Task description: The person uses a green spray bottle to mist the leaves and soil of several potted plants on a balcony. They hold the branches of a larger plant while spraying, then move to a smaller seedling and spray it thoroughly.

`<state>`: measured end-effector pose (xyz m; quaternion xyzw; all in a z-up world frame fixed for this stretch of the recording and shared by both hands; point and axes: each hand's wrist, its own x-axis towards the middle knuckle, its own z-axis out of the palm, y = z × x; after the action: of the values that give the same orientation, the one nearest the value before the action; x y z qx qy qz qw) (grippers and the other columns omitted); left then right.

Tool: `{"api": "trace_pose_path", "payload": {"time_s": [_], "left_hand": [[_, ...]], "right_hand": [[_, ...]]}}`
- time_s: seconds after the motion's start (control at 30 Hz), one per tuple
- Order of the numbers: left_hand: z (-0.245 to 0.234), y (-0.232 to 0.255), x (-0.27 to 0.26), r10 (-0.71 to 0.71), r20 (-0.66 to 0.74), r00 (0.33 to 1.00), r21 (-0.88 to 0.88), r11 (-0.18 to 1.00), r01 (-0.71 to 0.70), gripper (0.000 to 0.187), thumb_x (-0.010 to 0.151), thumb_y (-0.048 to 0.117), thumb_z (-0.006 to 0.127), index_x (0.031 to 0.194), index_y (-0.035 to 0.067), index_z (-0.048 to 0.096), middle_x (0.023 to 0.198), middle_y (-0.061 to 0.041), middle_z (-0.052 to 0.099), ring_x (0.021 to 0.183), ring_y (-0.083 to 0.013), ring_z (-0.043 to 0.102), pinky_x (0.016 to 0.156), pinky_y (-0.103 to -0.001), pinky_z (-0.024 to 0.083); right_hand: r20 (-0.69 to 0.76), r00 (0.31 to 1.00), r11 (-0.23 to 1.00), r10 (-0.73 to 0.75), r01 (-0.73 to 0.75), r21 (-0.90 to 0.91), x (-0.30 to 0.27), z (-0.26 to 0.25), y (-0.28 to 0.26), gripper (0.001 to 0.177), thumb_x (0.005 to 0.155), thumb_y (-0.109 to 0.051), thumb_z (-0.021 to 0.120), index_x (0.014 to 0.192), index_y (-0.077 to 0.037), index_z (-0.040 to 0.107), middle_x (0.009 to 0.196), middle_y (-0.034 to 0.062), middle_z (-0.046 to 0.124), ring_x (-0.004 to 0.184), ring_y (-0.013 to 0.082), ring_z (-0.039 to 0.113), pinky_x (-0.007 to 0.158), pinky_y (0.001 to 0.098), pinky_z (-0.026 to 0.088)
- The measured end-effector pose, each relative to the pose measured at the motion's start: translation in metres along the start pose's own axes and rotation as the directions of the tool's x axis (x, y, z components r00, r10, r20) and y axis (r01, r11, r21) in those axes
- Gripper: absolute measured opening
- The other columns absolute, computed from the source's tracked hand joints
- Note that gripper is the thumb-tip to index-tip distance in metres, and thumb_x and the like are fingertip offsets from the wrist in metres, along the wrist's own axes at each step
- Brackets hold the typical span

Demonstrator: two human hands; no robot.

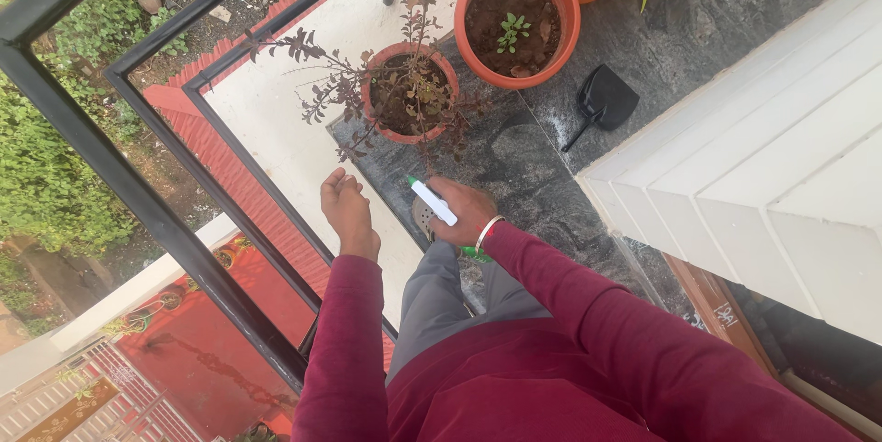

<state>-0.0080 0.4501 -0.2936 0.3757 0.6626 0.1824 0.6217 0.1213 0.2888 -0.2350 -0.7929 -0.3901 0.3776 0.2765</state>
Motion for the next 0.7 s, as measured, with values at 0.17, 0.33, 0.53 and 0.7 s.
{"api": "trace_pose_path", "payload": {"time_s": [0.17, 0.33, 0.53, 0.7], "left_hand": [[-0.006, 0.013, 0.004, -0.008, 0.022, 1.000, -0.015, 1.000, 0.009, 0.041, 0.101, 0.019, 0.048, 0.141, 0.012, 0.051, 0.141, -0.008, 0.055, 0.125, -0.0205, 0.054, 0.100, -0.040, 0.047], [-0.007, 0.025, 0.006, -0.009, 0.081, 0.997, -0.016, 1.000, 0.011, 0.042, 0.104, 0.025, 0.043, 0.143, 0.013, 0.051, 0.147, -0.008, 0.051, 0.136, -0.0233, 0.048, 0.107, -0.043, 0.043], [-0.007, 0.028, 0.003, -0.037, 0.114, 0.993, 0.015, 0.999, 0.035, 0.042, 0.105, 0.026, 0.043, 0.144, 0.013, 0.052, 0.151, -0.008, 0.051, 0.138, -0.0240, 0.048, 0.109, -0.043, 0.043], [-0.008, 0.029, 0.005, -0.026, 0.132, 0.991, -0.001, 1.000, 0.027, 0.042, 0.105, 0.026, 0.043, 0.145, 0.013, 0.051, 0.150, -0.008, 0.051, 0.138, -0.0230, 0.048, 0.109, -0.043, 0.043]], "right_hand": [[-0.012, 0.997, 0.993, -0.074, 0.074, 0.089, 0.006, 0.002, -0.009, 0.040, 0.074, -0.018, 0.069, 0.111, -0.010, 0.056, 0.092, 0.0129, 0.065, 0.086, 0.0378, 0.067, 0.074, 0.0482, 0.051], [0.009, 0.992, 0.989, -0.126, 0.125, 0.081, 0.012, 0.009, -0.011, 0.032, 0.077, -0.016, 0.069, 0.105, -0.008, 0.056, 0.092, 0.0141, 0.065, 0.087, 0.0393, 0.066, 0.074, 0.0496, 0.050], [0.001, 0.992, 0.983, -0.128, 0.127, 0.134, 0.014, 0.017, -0.012, 0.037, 0.076, -0.013, 0.067, 0.110, -0.006, 0.054, 0.093, 0.0153, 0.064, 0.086, 0.0394, 0.066, 0.074, 0.0498, 0.050], [0.014, 0.998, 0.995, -0.068, 0.067, 0.077, 0.017, 0.023, -0.011, 0.032, 0.080, -0.014, 0.067, 0.110, -0.006, 0.057, 0.095, 0.0152, 0.065, 0.088, 0.0392, 0.067, 0.077, 0.0495, 0.051]]}}
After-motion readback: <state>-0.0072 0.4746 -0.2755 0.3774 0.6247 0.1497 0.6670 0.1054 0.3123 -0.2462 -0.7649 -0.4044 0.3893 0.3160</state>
